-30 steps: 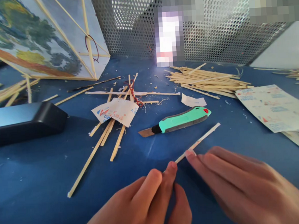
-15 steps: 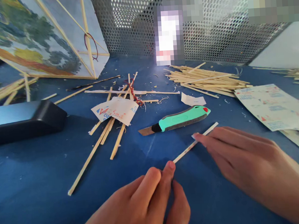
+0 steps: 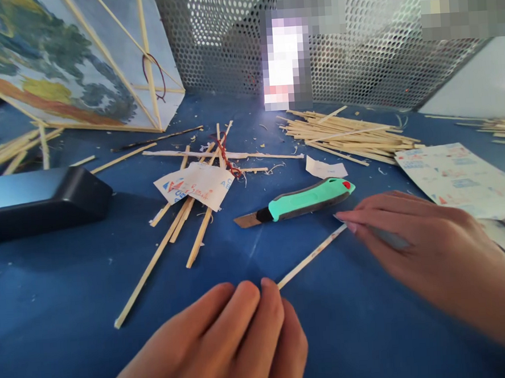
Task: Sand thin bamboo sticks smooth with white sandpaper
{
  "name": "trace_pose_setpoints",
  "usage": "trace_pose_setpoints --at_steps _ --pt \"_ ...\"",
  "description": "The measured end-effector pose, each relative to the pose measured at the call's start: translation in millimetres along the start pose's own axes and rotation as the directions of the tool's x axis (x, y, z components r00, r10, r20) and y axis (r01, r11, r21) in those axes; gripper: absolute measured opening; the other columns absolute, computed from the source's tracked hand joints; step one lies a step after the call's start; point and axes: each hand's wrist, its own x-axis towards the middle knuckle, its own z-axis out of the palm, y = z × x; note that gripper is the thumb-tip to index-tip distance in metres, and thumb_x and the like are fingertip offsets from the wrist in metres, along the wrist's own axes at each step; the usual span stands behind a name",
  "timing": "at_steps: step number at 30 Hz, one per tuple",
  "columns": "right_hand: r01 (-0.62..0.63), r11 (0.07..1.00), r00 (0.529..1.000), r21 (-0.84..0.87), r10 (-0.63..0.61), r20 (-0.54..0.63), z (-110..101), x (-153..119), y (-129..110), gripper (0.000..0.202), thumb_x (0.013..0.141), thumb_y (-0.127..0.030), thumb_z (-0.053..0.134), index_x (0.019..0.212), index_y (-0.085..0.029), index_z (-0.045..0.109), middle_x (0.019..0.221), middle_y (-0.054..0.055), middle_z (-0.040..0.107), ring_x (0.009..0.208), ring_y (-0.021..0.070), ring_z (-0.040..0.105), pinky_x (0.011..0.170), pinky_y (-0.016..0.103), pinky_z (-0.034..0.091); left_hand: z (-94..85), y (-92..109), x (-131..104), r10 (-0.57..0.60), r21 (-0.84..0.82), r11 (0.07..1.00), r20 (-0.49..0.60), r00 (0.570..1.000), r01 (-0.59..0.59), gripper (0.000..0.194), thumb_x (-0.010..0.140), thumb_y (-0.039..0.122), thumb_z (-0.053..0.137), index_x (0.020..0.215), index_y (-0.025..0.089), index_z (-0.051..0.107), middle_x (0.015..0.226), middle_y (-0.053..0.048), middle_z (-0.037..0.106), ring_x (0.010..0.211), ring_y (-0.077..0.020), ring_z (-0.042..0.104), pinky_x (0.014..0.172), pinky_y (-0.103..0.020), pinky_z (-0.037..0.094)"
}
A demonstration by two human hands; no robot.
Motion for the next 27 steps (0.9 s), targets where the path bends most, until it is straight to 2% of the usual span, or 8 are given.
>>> trace_pose_setpoints --at_steps 4,10,14,17,19,22,24,27 --pt "0.002 0.999 1.0 0.04 -0.002 -0.008 -0.1 2.0 -3.8 0.021 0.104 -0.025 0.056 0.106 -0.022 0.076 0.097 0.005 0.078 0.077 0.0195 0.074 0.067 0.036 0.059 -1.5 -5.3 8.4 -0.02 0.003 1.0 -0.026 0.999 0.02 0.019 0.095 0.021 0.064 0.112 0.019 0.073 0.11 -0.002 0.077 0.094 -0.0182 0.07 0.077 -0.032 0.058" --pt "-0.019 0.987 1.0 0.16 0.021 -0.008 1.8 -0.2 -22.8 0.018 0.103 -0.021 0.058 0.108 -0.024 0.076 0.099 0.003 0.077 0.083 0.0169 0.075 0.068 0.03 0.06 0.2 -4.4 10.0 -0.015 -0.046 0.999 -0.027 1.0 0.014 0.025 0.101 0.016 0.053 0.117 0.018 0.072 0.118 0.0 0.075 0.1 -0.0171 0.068 0.08 -0.032 0.058" --pt "0.036 0.986 0.999 0.162 -0.033 -0.022 5.4 -6.9 -29.3 0.022 0.102 -0.013 0.058 0.116 -0.021 0.074 0.104 0.005 0.076 0.091 0.0174 0.074 0.075 0.03 0.06 5.5 0.4 9.9 -0.045 -0.098 0.994 -0.042 0.998 0.041 0.028 0.104 0.012 0.047 0.114 0.016 0.072 0.113 0.001 0.075 0.096 -0.0141 0.067 0.078 -0.03 0.056" --pt "0.166 0.981 0.986 0.097 -0.164 -0.024 7.4 -10.5 -36.4 0.023 0.101 -0.01 0.058 0.118 -0.017 0.072 0.1 0.006 0.076 0.09 0.0204 0.073 0.074 0.034 0.058 9.4 4.0 12.0 -0.117 -0.171 0.979 -0.035 0.993 0.109 0.038 0.105 0.005 0.037 0.104 0.016 0.073 0.097 0.003 0.073 0.081 -0.0117 0.064 0.069 -0.03 0.052" --pt "0.235 0.964 0.971 0.126 -0.238 0.009 7.4 -11.1 -44.1 0.021 0.103 -0.01 0.054 0.111 -0.016 0.072 0.092 0.005 0.076 0.082 0.0198 0.072 0.071 0.035 0.057 11.3 4.8 14.1 -0.123 -0.2 0.973 -0.013 0.992 0.118 0.04 0.105 0.004 0.035 0.102 0.016 0.073 0.088 0.003 0.069 0.072 -0.012 0.061 0.063 -0.032 0.05" --pt "0.193 0.95 0.978 0.244 -0.206 0.029 4.6 -11.0 -51.0 0.032 0.108 -0.012 0.044 0.089 -0.02 0.069 0.076 0.0 0.072 0.067 0.0147 0.067 0.064 0.03 0.054 13.9 3.7 17.0 -0.094 -0.209 0.973 0.019 0.995 0.096 0.042 0.107 0.005 0.032 0.106 0.016 0.072 0.087 0.003 0.068 0.07 -0.0124 0.059 0.062 -0.033 0.048" --pt "0.189 0.961 0.978 0.2 -0.203 0.049 1.9 -11.9 -48.6 0.035 0.109 -0.013 0.041 0.09 -0.02 0.068 0.079 0.001 0.073 0.069 0.0144 0.068 0.064 0.028 0.054 15.8 2.5 18.2 -0.096 -0.213 0.972 0.025 0.995 0.099 0.043 0.108 0.006 0.031 0.109 0.016 0.072 0.09 0.003 0.07 0.073 -0.0122 0.061 0.064 -0.032 0.048" --pt "0.247 0.968 0.964 0.034 -0.249 0.096 -0.1 -15.5 -41.6 0.03 0.108 -0.012 0.041 0.104 -0.016 0.07 0.095 0.006 0.076 0.079 0.0179 0.071 0.067 0.031 0.055 17.5 2.3 18.3 -0.122 -0.231 0.965 0.016 0.992 0.122 0.043 0.109 0.005 0.029 0.11 0.016 0.071 0.095 0.003 0.072 0.079 -0.0116 0.063 0.067 -0.031 0.048"
